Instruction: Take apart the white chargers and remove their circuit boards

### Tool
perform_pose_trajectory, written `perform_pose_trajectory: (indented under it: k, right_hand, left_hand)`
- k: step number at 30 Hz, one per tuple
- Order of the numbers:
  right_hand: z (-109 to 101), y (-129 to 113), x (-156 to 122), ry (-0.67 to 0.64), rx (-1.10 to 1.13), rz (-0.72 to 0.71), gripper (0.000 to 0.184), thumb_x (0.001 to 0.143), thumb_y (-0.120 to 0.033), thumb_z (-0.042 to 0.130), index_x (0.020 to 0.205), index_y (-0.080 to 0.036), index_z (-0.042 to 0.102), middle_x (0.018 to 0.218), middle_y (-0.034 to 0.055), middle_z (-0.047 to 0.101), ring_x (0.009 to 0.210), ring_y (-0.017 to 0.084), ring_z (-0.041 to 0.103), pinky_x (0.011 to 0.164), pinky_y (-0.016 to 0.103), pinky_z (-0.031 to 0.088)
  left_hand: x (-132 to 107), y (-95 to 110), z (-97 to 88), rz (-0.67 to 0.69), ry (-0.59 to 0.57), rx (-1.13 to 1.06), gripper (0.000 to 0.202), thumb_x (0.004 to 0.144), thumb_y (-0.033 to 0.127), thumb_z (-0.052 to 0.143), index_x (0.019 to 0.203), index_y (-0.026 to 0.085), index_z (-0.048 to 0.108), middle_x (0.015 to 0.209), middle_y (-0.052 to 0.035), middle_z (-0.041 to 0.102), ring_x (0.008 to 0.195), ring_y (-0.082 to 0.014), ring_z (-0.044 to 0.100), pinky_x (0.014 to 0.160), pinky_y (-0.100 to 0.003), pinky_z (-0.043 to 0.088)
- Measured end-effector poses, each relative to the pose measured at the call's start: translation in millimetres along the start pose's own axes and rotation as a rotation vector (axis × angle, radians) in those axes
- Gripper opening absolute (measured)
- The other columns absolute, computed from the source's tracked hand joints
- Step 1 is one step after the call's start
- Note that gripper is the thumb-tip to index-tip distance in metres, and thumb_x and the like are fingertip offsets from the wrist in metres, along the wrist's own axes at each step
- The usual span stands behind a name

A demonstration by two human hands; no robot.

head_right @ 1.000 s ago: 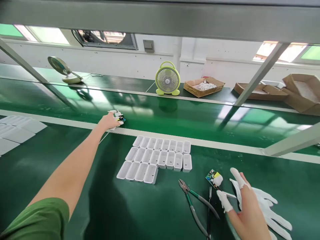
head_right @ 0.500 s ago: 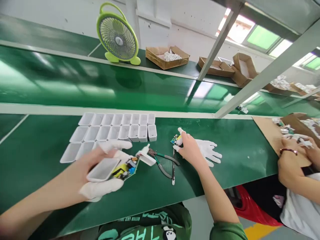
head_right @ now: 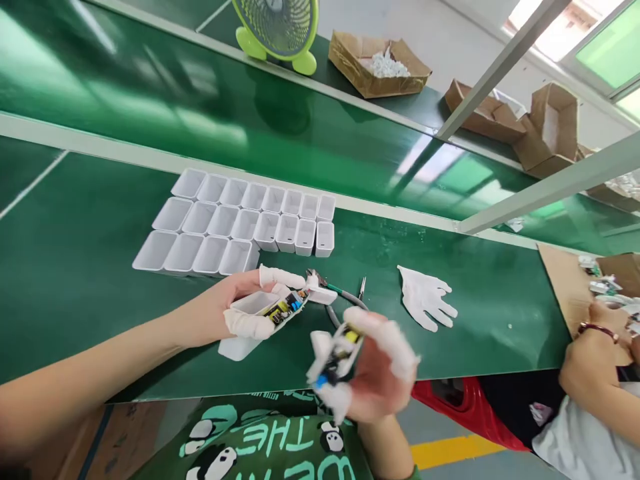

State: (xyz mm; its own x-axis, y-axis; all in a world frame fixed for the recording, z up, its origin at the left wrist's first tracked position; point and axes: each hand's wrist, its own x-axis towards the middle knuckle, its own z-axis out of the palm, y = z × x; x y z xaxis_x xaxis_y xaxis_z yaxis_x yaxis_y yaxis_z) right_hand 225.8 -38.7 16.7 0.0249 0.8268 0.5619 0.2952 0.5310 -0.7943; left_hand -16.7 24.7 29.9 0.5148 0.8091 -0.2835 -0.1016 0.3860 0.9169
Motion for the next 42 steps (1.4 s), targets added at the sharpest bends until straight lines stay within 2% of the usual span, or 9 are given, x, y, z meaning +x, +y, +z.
perform_pose_trajectory:
  k: [3,5,16,24,27,31,34,38,42]
  right_hand:
    - [33,9,-16,0.081,0.008,-0.230,0.067,0.087,-0.036,0.073,0.148,-0.029,0.049,0.118,0.0120,0.073,0.097,0.031,0.074,0.069,0.047,0.068]
    - [45,19,-17,0.077,-0.009,-0.261,0.069,0.087,-0.037,0.073,0.150,-0.030,0.047,0.123,0.0126,0.073,0.100,0.032,0.075,0.076,0.051,0.068]
    - [44,26,-6,-0.052,0.030,-0.213,0.100,0.070,-0.020,0.090,0.154,-0.035,0.037,0.137,0.0115,0.068,0.114,0.032,0.073,0.098,0.052,0.063]
    - [49,25,-6,-0.058,0.065,-0.171,0.085,0.072,-0.014,0.086,0.146,-0.032,0.048,0.136,0.0098,0.069,0.121,0.032,0.070,0.102,0.048,0.061]
    - [38,17,-5,-0.024,0.016,-0.065,0.070,0.074,-0.021,0.084,0.137,-0.030,0.052,0.127,0.0100,0.073,0.112,0.032,0.074,0.097,0.050,0.062]
    - [-7,11,32,0.123,-0.086,-0.017,0.073,0.073,-0.022,0.084,0.135,-0.033,0.048,0.126,0.0058,0.070,0.105,0.028,0.074,0.087,0.047,0.065]
    - [-50,28,85,-0.033,-0.511,0.191,0.069,0.073,-0.024,0.079,0.135,-0.025,0.048,0.114,0.0065,0.069,0.094,0.025,0.071,0.094,0.049,0.059]
    - [-78,66,139,-0.308,-0.913,0.473,0.062,0.070,-0.019,0.073,0.128,-0.013,0.053,0.091,0.0108,0.069,0.090,0.033,0.065,0.085,0.049,0.055]
    - [-62,63,132,-0.326,-0.844,0.401,0.045,0.083,-0.031,0.068,0.123,-0.013,0.058,0.117,0.0199,0.068,0.111,0.035,0.062,0.098,0.053,0.051]
  left_hand:
    - [1,-7,7.8,0.034,-0.001,-0.147,0.060,0.064,0.039,0.092,0.119,0.023,0.075,0.102,-0.0103,0.079,0.087,-0.0283,0.074,0.072,-0.036,0.062]
    - [-1,-9,12.8,0.005,0.012,-0.239,0.063,0.062,0.040,0.095,0.120,0.025,0.074,0.104,-0.0096,0.080,0.091,-0.0300,0.076,0.076,-0.038,0.063]
    - [-12,-19,23.9,-0.076,0.169,-0.250,0.068,0.064,0.047,0.095,0.124,0.027,0.071,0.116,-0.0091,0.078,0.100,-0.0290,0.074,0.080,-0.033,0.060]
    - [-15,-16,26.4,-0.051,0.168,-0.247,0.070,0.062,0.040,0.097,0.125,0.027,0.069,0.128,-0.0094,0.073,0.113,-0.0321,0.071,0.087,-0.037,0.060]
    - [-16,-16,24.8,-0.061,0.187,-0.230,0.070,0.064,0.040,0.096,0.128,0.029,0.067,0.118,-0.0082,0.075,0.092,-0.0246,0.073,0.071,-0.031,0.060]
    - [-14,-16,21.3,-0.075,0.190,-0.215,0.072,0.065,0.041,0.094,0.129,0.030,0.063,0.098,-0.0043,0.071,0.062,-0.0146,0.063,0.051,-0.026,0.052]
    - [-14,-15,23.3,-0.059,0.164,-0.196,0.075,0.065,0.040,0.093,0.130,0.031,0.057,0.100,-0.0032,0.067,0.051,-0.0099,0.055,0.044,-0.025,0.047]
    - [-16,-15,27.0,-0.034,0.160,-0.136,0.073,0.069,0.037,0.090,0.130,0.033,0.049,0.102,-0.0006,0.064,0.051,-0.0086,0.053,0.041,-0.023,0.044]
    - [-12,-21,21.1,0.157,0.161,0.076,0.072,0.071,0.033,0.088,0.132,0.033,0.049,0.108,-0.0032,0.065,0.076,-0.0175,0.067,0.066,-0.032,0.058]
